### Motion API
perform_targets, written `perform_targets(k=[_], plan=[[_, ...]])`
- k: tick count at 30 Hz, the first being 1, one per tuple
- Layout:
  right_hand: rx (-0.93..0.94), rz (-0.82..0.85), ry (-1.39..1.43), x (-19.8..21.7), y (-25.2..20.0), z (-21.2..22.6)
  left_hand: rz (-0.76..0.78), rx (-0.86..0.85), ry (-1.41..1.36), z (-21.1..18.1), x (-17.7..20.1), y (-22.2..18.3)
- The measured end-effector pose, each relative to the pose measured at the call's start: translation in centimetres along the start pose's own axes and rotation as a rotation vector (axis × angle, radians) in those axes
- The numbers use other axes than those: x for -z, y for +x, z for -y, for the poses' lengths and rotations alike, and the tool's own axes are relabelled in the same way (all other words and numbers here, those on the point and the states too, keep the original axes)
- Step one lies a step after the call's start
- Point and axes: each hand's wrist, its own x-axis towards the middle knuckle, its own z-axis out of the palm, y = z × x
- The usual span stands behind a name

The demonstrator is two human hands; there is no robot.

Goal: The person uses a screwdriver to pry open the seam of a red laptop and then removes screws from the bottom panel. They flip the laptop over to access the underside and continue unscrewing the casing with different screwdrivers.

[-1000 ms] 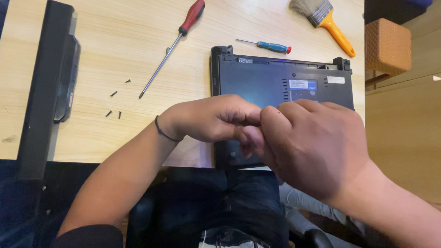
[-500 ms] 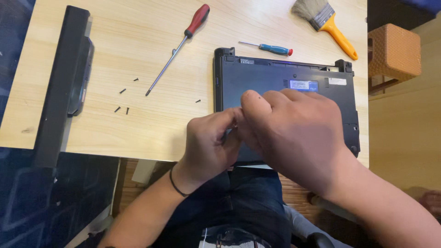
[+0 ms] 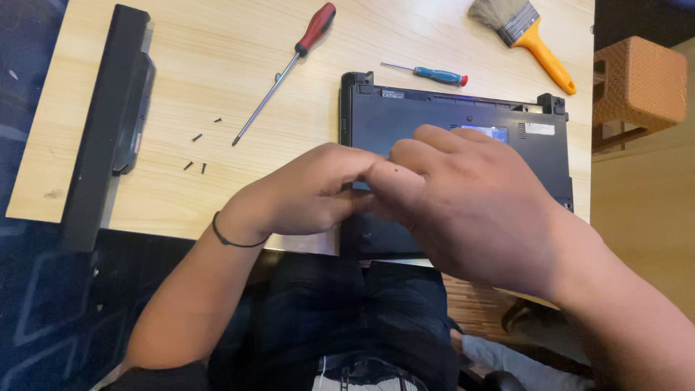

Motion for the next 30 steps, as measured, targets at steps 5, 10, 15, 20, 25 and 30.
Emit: perform_targets(k=[5,10,15,20,25,30], plan=[[0.213,0.063,0.111,0.1,-0.1,-0.6,-0.062,0.04,-0.025,-0.1,-0.9,0.1],[0.288,-0.017,0.1,0.6,0.6,-0.4,-0.315,0.08,-0.155,-1.7,-2.4,-0.3],[0.073,-0.056,0.017,0.5,0.3,-0.2,-0.54,0.001,-0.054,-0.8,-3.5,0.1],[-0.119,-0.244,0.137,-1.1,0.4,0.0,-0.74,0.002,0.36,-0.6,-4.8,1.6],[0.128,-0.142,0.119,-0.7,0.5,-2.1,-0.327,-0.128,0.0,0.7,-2.1,1.6],[0.274,-0.13,0.226,-0.7,0.9,-2.8,0.058,-0.156,-0.127,2.0,0.8,2.0]])
